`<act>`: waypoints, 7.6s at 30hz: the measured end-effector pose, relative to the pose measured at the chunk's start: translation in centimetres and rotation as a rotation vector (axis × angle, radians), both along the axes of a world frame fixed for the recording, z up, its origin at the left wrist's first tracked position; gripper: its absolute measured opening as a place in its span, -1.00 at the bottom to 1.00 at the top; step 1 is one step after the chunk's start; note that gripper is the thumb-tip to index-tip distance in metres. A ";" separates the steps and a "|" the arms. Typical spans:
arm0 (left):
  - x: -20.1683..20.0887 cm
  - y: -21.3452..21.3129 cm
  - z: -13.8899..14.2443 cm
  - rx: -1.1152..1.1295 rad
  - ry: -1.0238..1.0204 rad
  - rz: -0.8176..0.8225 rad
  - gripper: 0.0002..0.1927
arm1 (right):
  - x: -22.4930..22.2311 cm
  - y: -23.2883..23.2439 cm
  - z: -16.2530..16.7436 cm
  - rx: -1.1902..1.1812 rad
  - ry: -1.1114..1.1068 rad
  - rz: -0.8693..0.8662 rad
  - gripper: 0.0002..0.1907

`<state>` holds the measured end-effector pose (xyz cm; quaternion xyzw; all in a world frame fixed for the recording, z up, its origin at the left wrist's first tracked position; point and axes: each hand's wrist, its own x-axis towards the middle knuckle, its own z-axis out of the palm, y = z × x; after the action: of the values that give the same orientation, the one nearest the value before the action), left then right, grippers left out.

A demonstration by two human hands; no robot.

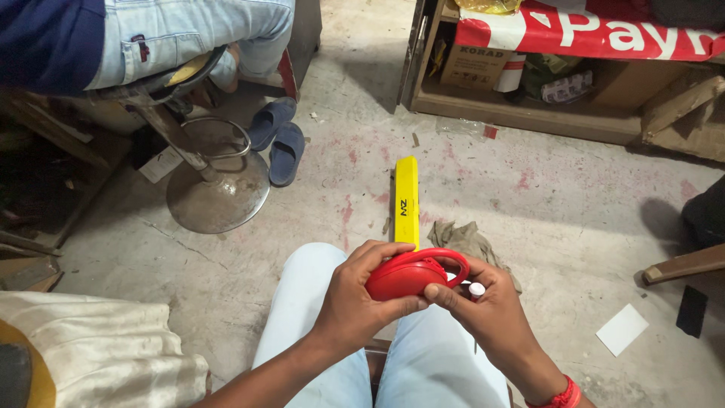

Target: The person uses a small screwdriver to pry open a red portable speaker, removes the front cover, and then reassembles it. The person repeatedly opens and closes the speaker while seated on the floor.

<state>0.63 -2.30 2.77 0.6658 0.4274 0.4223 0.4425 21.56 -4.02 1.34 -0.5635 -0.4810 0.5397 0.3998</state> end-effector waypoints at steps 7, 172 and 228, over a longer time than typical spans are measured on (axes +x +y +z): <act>-0.1 0.0 -0.1 -0.018 -0.032 0.001 -0.37 | 0.4 0.0 -0.5 0.003 0.065 0.019 -0.57; 0.4 -0.1 -3.2 -0.477 -0.291 0.015 -0.39 | -1.6 -1.0 0.1 0.117 -0.319 0.196 -0.65; 0.2 1.2 -2.6 -0.735 -0.235 -0.194 -0.15 | -2.1 -0.5 1.7 0.494 -0.418 0.188 0.29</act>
<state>0.84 -1.08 0.21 0.4476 0.4318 0.2709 0.7348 19.47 -4.48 3.03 -0.5012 -0.7187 0.3142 0.3655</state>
